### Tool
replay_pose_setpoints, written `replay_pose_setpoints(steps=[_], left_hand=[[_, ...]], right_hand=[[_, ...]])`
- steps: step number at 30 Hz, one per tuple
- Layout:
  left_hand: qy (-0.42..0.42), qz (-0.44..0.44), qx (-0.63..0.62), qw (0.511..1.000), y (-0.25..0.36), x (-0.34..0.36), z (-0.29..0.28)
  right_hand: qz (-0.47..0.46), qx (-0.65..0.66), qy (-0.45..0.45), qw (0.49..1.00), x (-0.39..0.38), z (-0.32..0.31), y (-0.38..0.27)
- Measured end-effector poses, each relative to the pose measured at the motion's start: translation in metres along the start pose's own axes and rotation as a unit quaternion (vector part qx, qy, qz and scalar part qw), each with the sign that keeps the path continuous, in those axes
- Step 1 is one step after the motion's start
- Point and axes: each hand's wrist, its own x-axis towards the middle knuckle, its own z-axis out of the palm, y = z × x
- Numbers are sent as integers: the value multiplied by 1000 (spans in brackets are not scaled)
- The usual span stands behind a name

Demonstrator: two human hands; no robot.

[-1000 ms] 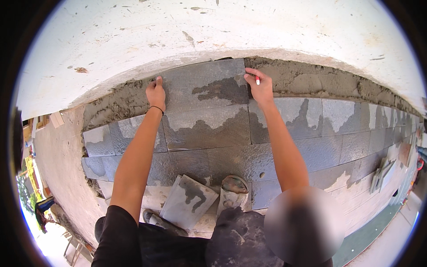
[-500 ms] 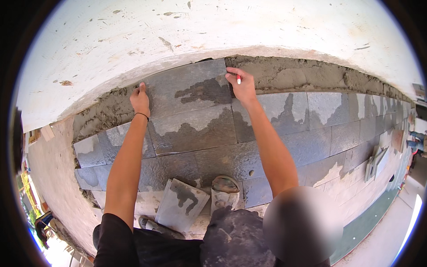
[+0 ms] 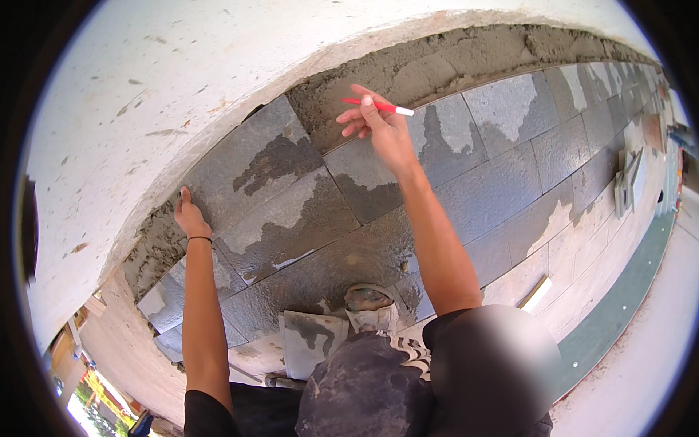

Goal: The person measures and marks gray floor tiles using a red marker and a wooden straightedge, then places them onto a wet cement bed. They adjust the tiles to fit the layout and mark cut lines for edge pieces.

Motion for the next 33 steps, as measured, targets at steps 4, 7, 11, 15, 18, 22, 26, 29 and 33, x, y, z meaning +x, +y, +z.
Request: replay_pose_setpoints(steps=[4,7,11,15,18,22,26,29,33], left_hand=[[18,4,-1,1000,1,-4,2],[16,15,20,1000,7,-11,5],[-4,-8,19,1000,14,-17,7],[-17,-11,20,1000,12,-6,-2],[-7,-8,33,999,14,-10,4],[-11,-12,18,1000,14,-11,3],[-4,13,36,999,12,-8,0],[-16,15,22,1000,10,-7,0],[-11,5,9,1000,8,-1,-2]], right_hand=[[3,30,4,1000,-5,-18,14],[28,51,4,998,-14,-16,14],[52,67,-21,996,-19,-10,20],[26,65,-16,997,-22,-5,24],[6,51,-9,999,-22,-4,30],[2,42,-7,999,-18,-7,33],[19,29,-10,999,-19,-6,25],[12,5,-19,1000,-19,-9,27],[27,8,-45,999,-20,-11,28]])
